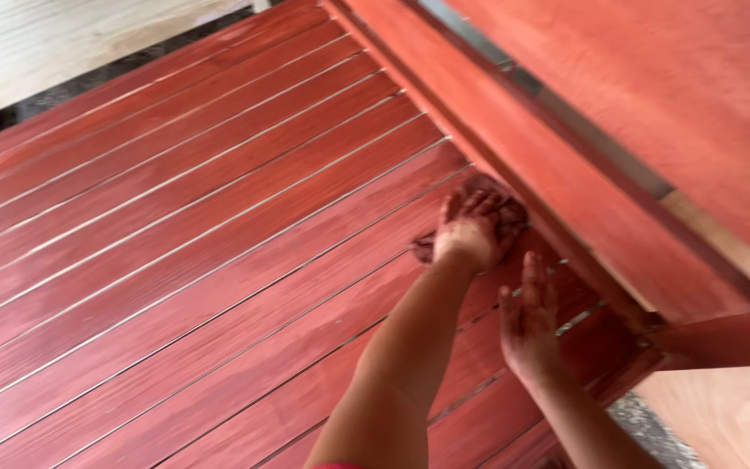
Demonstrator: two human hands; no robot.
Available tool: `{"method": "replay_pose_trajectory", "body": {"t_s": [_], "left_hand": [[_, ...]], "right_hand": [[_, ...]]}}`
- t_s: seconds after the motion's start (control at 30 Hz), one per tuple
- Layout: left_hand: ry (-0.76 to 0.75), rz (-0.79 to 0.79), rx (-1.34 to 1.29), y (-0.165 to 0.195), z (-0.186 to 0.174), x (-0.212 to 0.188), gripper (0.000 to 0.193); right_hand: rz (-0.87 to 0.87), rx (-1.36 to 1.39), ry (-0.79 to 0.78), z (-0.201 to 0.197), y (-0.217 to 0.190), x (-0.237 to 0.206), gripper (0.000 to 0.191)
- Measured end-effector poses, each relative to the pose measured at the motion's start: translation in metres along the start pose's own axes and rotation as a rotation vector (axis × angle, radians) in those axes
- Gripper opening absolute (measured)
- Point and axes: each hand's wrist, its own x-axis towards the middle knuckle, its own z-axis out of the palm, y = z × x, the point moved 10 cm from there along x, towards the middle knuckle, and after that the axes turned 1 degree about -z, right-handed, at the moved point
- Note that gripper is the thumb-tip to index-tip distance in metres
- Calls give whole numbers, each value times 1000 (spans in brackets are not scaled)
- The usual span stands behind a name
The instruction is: The person wipes the surface and edges of a reddish-brown wooden bench using a brown cloth. The person moves around the bench to reach different sides and continues wiping the slatted top and frame.
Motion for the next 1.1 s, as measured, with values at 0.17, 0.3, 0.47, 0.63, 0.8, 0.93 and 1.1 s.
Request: {"method": "replay_pose_trajectory", "body": {"t_s": [0.17, 0.3, 0.47, 0.63, 0.8, 0.93, 1.1], "left_hand": [[104, 4, -100, -62, -1, -81, 57], [6, -33, -15, -156, -19, -217, 55], [75, -153, 130, -232, -67, -359, 64], [-97, -200, 112, -217, -37, -321, 56], [108, 169, -76, -123, -39, -197, 60], [69, 226, -24, -52, -24, -71, 54], [71, 108, -51, -14, -12, 11, 59]], "right_hand": [[-3, -99, 24, 21, -17, 3, 72], [-50, -225, 23, 32, -26, 20, 73], [-96, -362, -35, 43, -29, 30, 77], [-48, -352, -185, 62, -23, 27, 73], [-34, -440, -153, 59, -24, 30, 72], [-50, -401, -161, 57, -24, 27, 79], [35, -317, -97, 48, -20, 27, 83]]}}
